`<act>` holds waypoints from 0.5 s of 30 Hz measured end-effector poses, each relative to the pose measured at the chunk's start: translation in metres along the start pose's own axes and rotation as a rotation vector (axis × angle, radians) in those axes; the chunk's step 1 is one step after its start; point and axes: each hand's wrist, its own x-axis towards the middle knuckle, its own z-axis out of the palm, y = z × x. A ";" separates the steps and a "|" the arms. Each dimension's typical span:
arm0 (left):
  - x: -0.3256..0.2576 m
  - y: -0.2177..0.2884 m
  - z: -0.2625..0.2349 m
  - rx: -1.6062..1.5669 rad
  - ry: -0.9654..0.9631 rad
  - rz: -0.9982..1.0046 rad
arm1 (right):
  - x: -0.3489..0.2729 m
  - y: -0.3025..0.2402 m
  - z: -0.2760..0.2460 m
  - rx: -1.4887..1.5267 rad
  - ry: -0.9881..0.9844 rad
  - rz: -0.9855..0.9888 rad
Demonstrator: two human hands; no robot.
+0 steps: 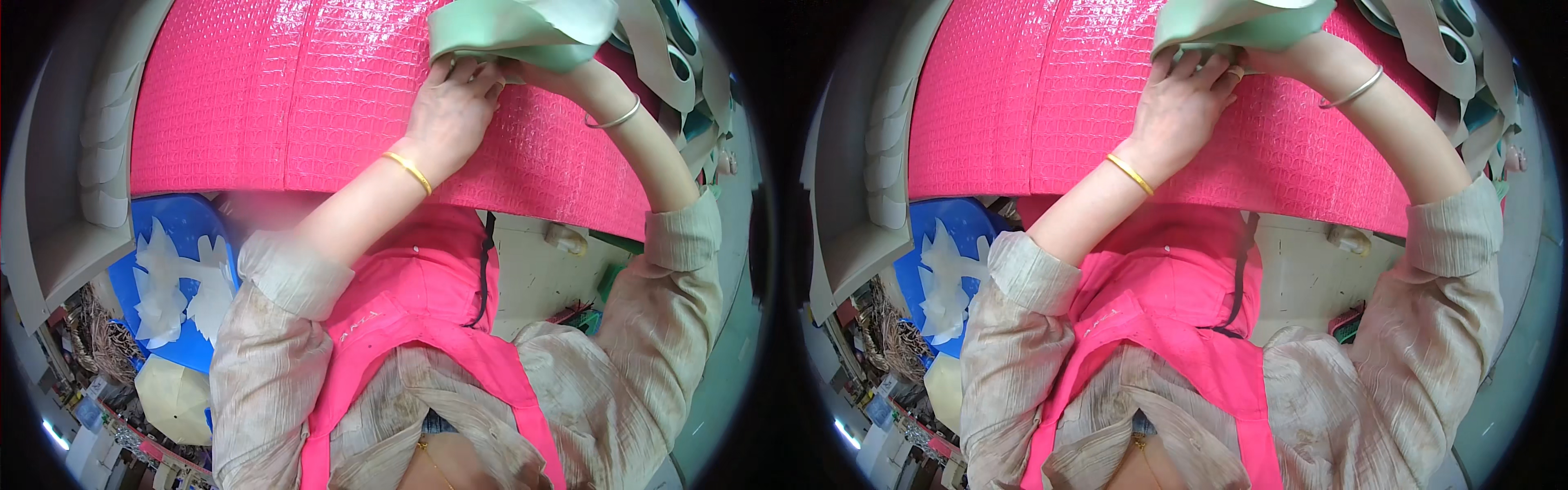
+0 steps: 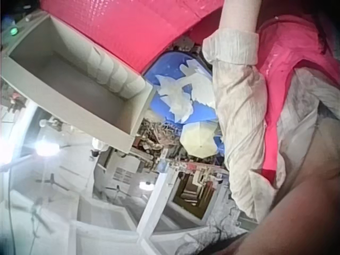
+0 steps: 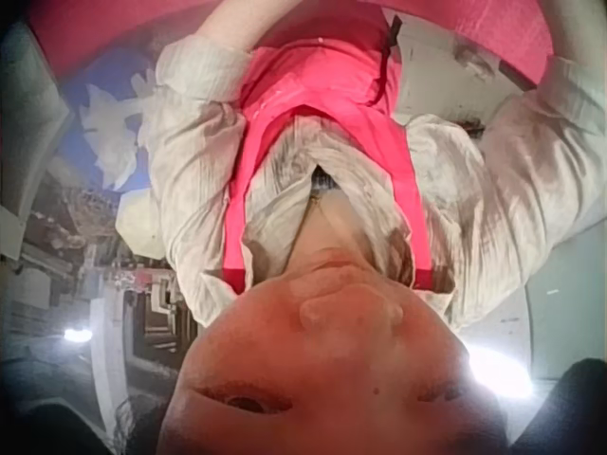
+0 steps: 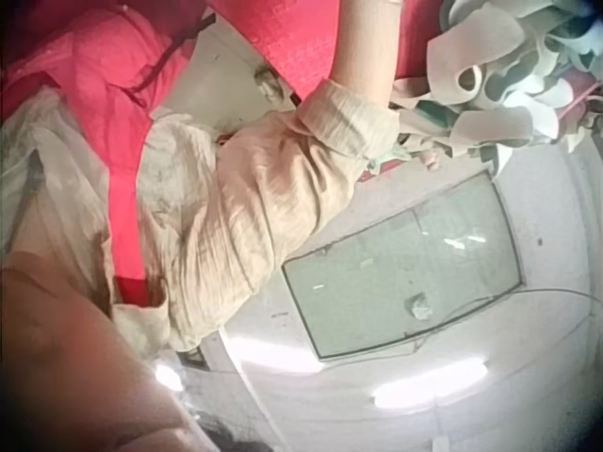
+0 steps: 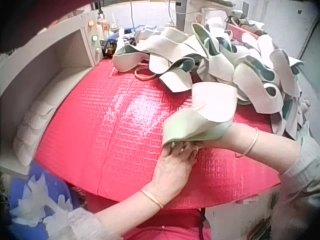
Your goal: The person assembles shoe components by hand, inserting white foam insoles into white and green shoe uppers on a pink textured work surface. They repeatedly pick up uppers, insert the insoles, and press the edges to secure them, handling items one at a time.
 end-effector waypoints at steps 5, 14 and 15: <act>0.005 0.008 0.013 0.047 0.073 0.029 | -0.014 0.007 -0.009 -0.067 -0.047 0.001; 0.048 -0.002 -0.023 0.335 -0.180 0.621 | -0.015 0.028 -0.069 -0.034 -0.612 0.009; 0.044 -0.006 -0.036 0.371 -0.203 0.628 | -0.012 0.028 -0.066 0.010 -0.534 0.004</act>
